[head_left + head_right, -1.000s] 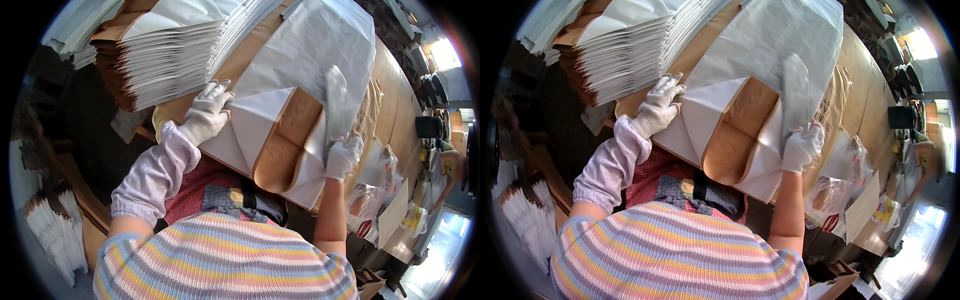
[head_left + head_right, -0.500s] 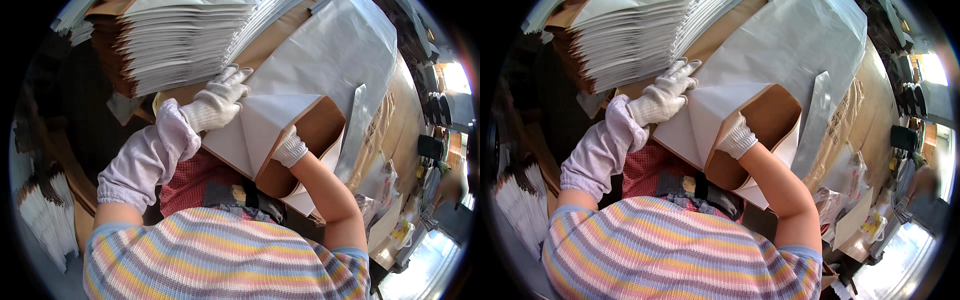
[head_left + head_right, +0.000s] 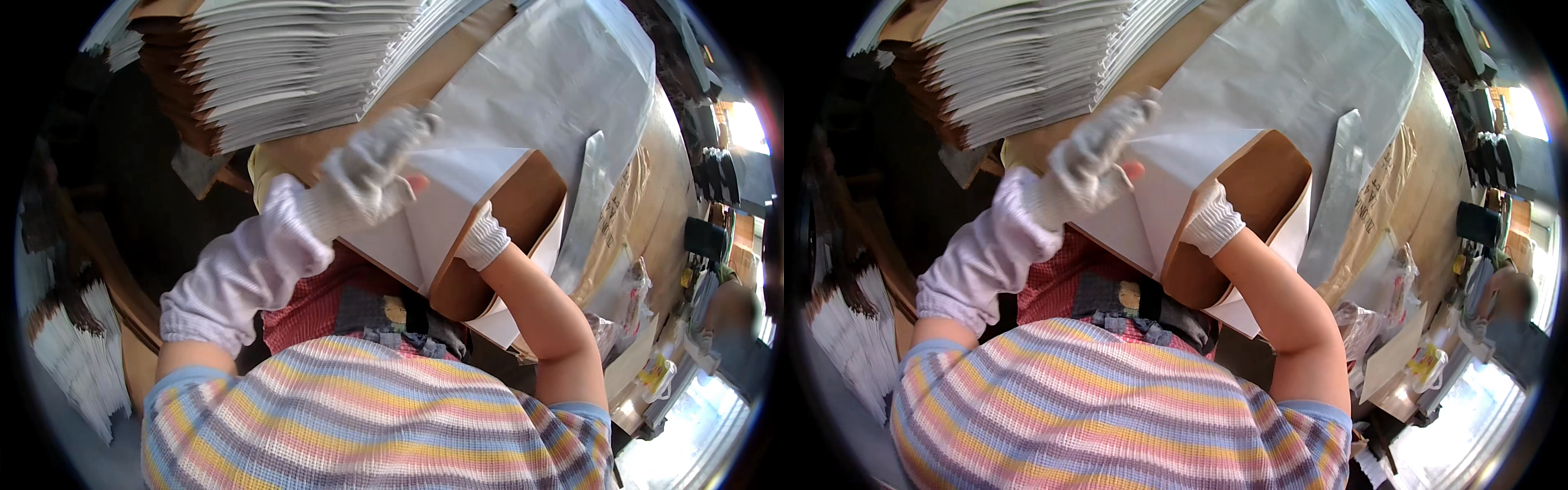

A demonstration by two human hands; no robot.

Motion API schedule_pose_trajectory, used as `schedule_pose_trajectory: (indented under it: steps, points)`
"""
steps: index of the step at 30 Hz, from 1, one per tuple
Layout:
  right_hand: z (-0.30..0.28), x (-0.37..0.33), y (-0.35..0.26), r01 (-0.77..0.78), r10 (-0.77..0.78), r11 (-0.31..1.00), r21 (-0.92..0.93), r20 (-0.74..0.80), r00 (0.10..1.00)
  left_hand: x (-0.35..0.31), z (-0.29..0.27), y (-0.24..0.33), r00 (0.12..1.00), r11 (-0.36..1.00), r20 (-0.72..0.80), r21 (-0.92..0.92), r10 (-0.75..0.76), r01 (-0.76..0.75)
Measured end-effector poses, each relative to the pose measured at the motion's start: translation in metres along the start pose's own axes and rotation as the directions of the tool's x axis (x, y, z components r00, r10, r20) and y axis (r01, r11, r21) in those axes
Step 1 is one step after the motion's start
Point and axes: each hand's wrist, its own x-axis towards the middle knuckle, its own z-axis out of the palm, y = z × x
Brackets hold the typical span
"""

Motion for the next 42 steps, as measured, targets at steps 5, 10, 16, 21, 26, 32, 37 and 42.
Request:
schedule_pose_trajectory:
  steps: [5, 10, 16, 21, 26, 32, 37, 42]
  points:
    - [-0.022, -0.038, -0.015, -0.142, 0.243, 0.582, -0.801, 0.004, 0.970, 0.006, 0.015, 0.008, 0.953, 0.999, 0.304, 0.046, -0.001, -0.014]
    - [-0.109, -0.138, -0.060, -0.463, 0.157, 0.840, -0.284, -0.689, 0.707, 0.008, 0.018, 0.019, 0.906, 0.951, 0.417, 0.301, -0.064, -0.071]
    - [-0.124, -0.190, -0.013, -0.939, 0.573, 0.340, -0.052, -0.780, 0.250, 0.015, 0.028, 0.037, 0.821, 0.850, 0.515, 0.522, -0.244, -0.075]
    - [-0.130, -0.219, 0.028, -0.726, 0.501, 0.651, 0.221, -0.844, 0.192, 0.046, 0.036, 0.055, 0.675, 0.841, 0.654, 0.533, -0.341, -0.092]
    - [-0.116, -0.199, -0.046, -0.134, 0.319, 0.947, 0.293, -0.795, 0.516, 0.066, 0.063, 0.038, 0.844, 0.905, 0.534, 0.378, -0.040, -0.197]
    - [-0.060, -0.165, -0.020, -0.347, 0.289, 0.935, 0.077, -0.734, 0.615, 0.011, -0.001, 0.050, 0.734, 0.733, 0.489, 0.680, -0.472, 0.018]
    - [-0.057, -0.145, -0.025, -0.319, 0.084, 0.934, -0.162, -0.769, 0.634, -0.018, -0.022, 0.047, 0.770, 0.678, 0.385, 0.730, -0.509, 0.083]
    - [-0.064, -0.137, -0.023, -0.293, 0.061, 0.936, -0.193, -0.733, 0.677, -0.025, 0.012, 0.061, 0.948, 0.952, 0.314, 0.303, -0.061, -0.039]
